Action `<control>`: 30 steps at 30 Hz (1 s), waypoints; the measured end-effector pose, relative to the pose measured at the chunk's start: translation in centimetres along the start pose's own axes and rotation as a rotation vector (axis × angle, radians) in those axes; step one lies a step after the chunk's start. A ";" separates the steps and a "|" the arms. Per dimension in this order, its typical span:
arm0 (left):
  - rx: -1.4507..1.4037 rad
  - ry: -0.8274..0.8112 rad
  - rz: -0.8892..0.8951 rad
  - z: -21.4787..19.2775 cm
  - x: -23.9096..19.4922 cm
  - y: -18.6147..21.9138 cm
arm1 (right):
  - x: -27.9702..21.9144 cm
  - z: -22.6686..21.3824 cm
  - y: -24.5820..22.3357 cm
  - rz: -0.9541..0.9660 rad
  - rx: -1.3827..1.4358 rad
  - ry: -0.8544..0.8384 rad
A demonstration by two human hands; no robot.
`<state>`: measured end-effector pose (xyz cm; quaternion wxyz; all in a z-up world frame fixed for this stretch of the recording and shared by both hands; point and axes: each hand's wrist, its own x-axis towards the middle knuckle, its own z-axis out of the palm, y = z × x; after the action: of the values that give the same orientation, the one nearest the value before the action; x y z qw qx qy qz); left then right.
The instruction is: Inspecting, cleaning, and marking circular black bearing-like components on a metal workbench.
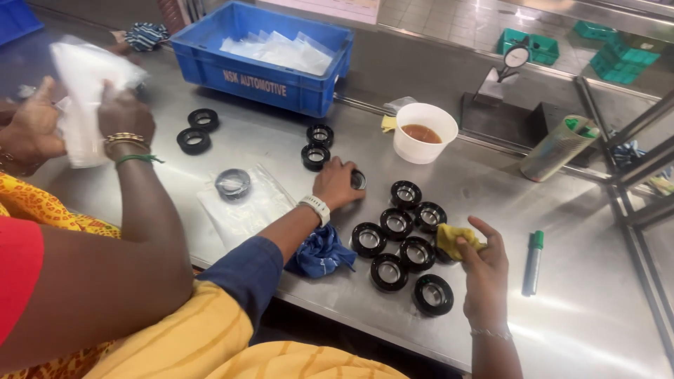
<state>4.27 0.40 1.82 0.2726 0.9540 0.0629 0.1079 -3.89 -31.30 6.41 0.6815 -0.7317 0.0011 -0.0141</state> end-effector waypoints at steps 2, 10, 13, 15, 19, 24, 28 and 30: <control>0.100 0.016 -0.048 0.3 1.4 -2.5 | -0.6 -0.2 -0.5 -0.023 0.051 -0.034; 0.523 0.362 -0.174 -0.4 1.4 -4.6 | -2.2 -1.5 0.5 0.036 0.156 -0.055; 0.030 -0.216 0.108 -0.7 -2.9 0.3 | -2.7 -1.4 -0.2 0.060 0.214 -0.021; 0.062 -0.433 0.303 -1.2 -7.9 4.6 | -2.9 -1.3 -0.8 0.074 0.279 -0.014; 0.130 -0.284 0.279 -1.1 -10.2 6.5 | -3.5 -0.4 -1.2 0.106 0.261 -0.007; -0.055 -0.200 0.136 -0.8 -9.1 5.6 | -3.2 0.7 0.3 0.129 0.335 -0.055; -0.536 -0.347 0.063 -1.6 -8.8 6.0 | -2.5 2.2 0.9 0.190 0.260 0.000; -0.913 -0.418 0.254 -1.9 -9.7 7.0 | -2.5 3.6 0.4 0.310 0.141 0.002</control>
<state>-5.16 -6.28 5.45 0.6524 0.7393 -0.1628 -0.0364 -6.28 -27.67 5.70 0.7251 -0.6732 0.1138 0.0902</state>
